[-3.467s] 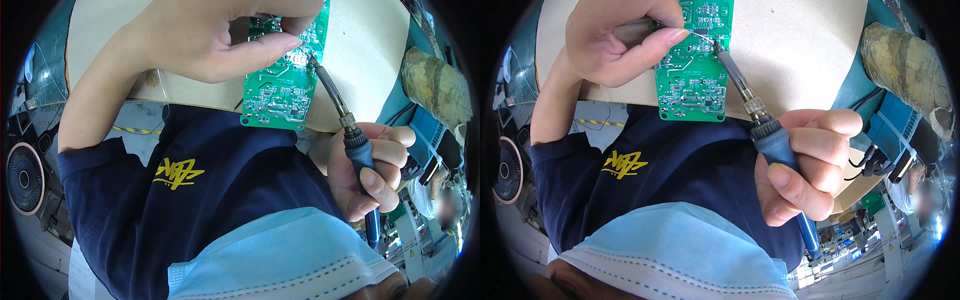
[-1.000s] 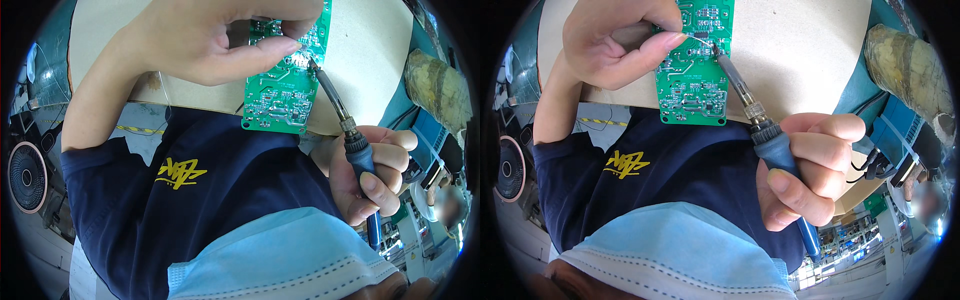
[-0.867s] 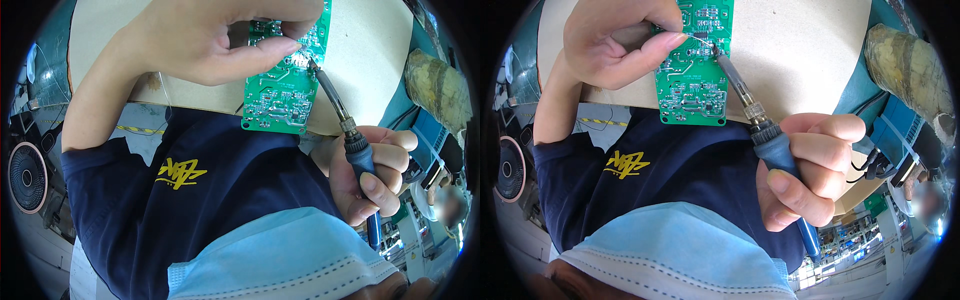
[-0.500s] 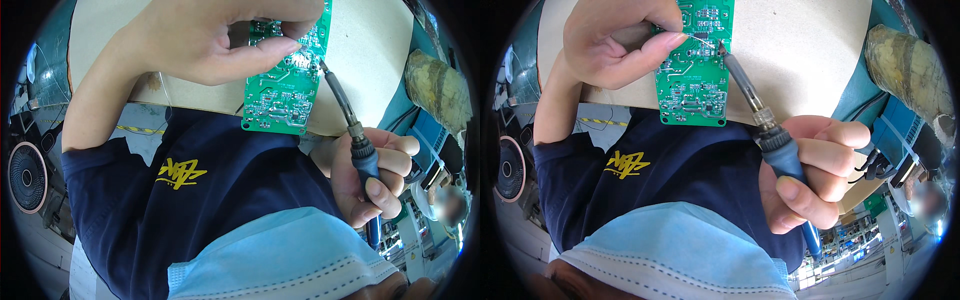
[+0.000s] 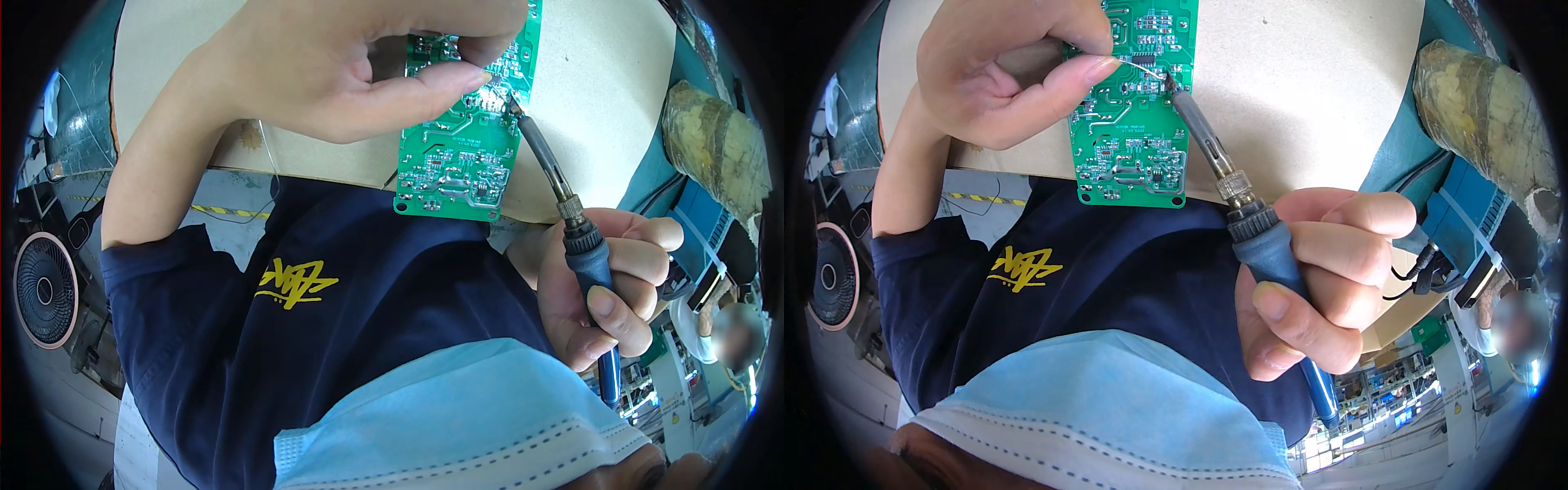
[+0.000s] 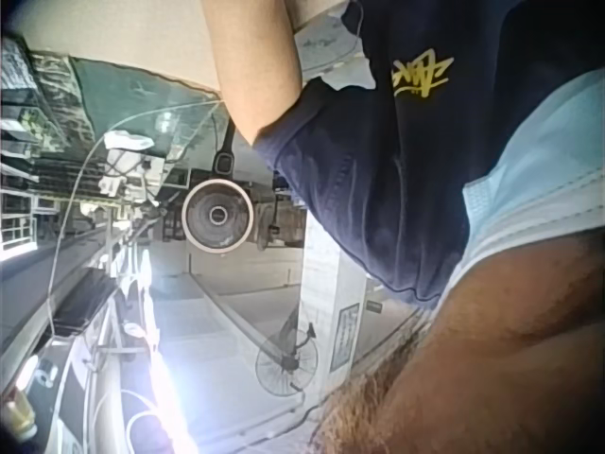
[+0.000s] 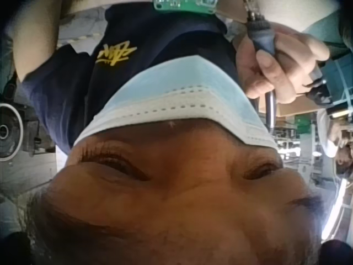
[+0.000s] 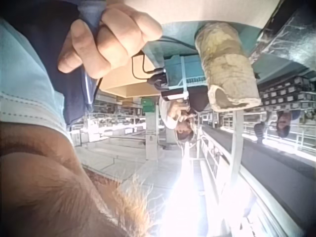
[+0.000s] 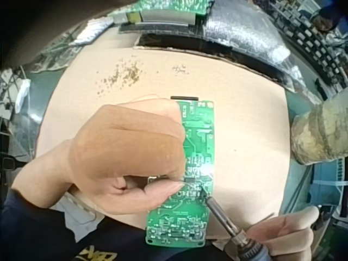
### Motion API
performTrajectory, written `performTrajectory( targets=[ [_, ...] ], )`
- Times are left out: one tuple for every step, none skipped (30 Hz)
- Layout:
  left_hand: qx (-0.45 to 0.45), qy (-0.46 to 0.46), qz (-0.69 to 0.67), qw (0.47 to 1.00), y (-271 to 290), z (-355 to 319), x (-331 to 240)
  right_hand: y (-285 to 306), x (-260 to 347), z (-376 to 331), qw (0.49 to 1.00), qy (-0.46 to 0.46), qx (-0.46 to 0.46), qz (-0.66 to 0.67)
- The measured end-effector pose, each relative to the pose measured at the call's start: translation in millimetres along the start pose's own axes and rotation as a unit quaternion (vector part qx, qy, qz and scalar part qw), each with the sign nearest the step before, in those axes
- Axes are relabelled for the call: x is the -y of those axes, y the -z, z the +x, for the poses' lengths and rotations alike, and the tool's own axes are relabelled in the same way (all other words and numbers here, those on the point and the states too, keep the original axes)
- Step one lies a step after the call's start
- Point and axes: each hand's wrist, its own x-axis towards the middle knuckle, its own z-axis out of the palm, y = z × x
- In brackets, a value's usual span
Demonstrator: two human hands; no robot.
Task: Soldering electronic components onto a printed circuit board at a workbench.
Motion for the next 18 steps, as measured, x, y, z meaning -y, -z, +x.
performTrajectory(
  targets=[
    [-0.002,-0.011,0.001,1.0,-1.0,0.2,1.0,-0.3,0.0,0.3,1.0,0.001,-0.002,0.004],
    [-0.007,-0.011,-0.002,1.0,-2.0,0.1,1.2,-0.4,0.0,0.4,1.0,-0.001,0.002,0.001],
    [-0.022,-0.003,-0.011,1.0,-4.1,-0.1,0.9,-0.6,-0.1,0.6,1.0,-0.001,0.003,0.002],
    [-0.037,0.004,-0.021,0.999,-5.0,-0.2,0.8,-0.7,-0.1,0.5,1.0,-0.001,0.0,0.004],
    [-0.062,0.019,-0.036,0.997,-7.6,-0.6,-0.5,-0.8,0.1,0.5,1.0,-0.003,0.003,0.003],
    [-0.072,0.026,-0.044,0.996,-7.2,-0.4,-0.7,-0.8,0.3,0.6,1.0,-0.005,0.004,0.004],
    [-0.082,0.033,-0.053,0.995,-8.0,-0.5,-1.6,-0.8,0.3,0.6,1.0,-0.009,0.005,0.012],
    [-0.077,0.032,-0.055,0.995,-7.0,-0.2,-1.8,-0.7,0.3,0.8,1.0,-0.007,0.008,0.005],
    [-0.061,0.022,-0.042,0.997,-5.5,0.0,-1.9,-0.4,0.2,1.1,1.0,-0.007,0.012,0.005],
    [-0.045,0.012,-0.03,0.998,-5.1,0.2,-2.0,-0.4,0.3,1.2,1.0,-0.011,0.012,0.013],
    [-0.018,-0.007,-0.005,1.0,-2.1,0.5,-1.4,-0.3,0.4,1.3,1.0,-0.008,0.015,0.004],
    [-0.019,-0.008,-0.004,1.0,-3.2,0.3,-1.5,-0.4,0.8,1.3,1.0,-0.01,0.015,0.004],
    [-0.02,-0.009,-0.004,1.0,-1.6,0.2,-0.9,-0.5,0.9,1.3,1.0,-0.013,0.013,0.012],
    [-0.048,0.008,-0.03,0.998,-3.7,-0.3,-0.9,-0.5,1.0,1.3,1.0,-0.011,0.013,0.004],
    [-0.055,0.012,-0.038,0.998,-3.8,-0.8,-0.6,-0.6,1.0,1.2,1.0,-0.01,0.012,0.005],
    [-0.061,0.017,-0.045,0.997,-5.4,-1.4,-0.5,-0.5,1.0,1.2,1.0,-0.012,0.011,0.015],
    [-0.046,0.01,-0.035,0.998,-5.0,-2.0,-0.3,-0.3,1.0,1.2,1.0,-0.01,0.012,0.006],
    [-0.043,0.007,-0.032,0.999,-6.3,-2.4,-0.1,-0.1,1.1,1.2,1.0,-0.01,0.014,0.006]
  ],
)
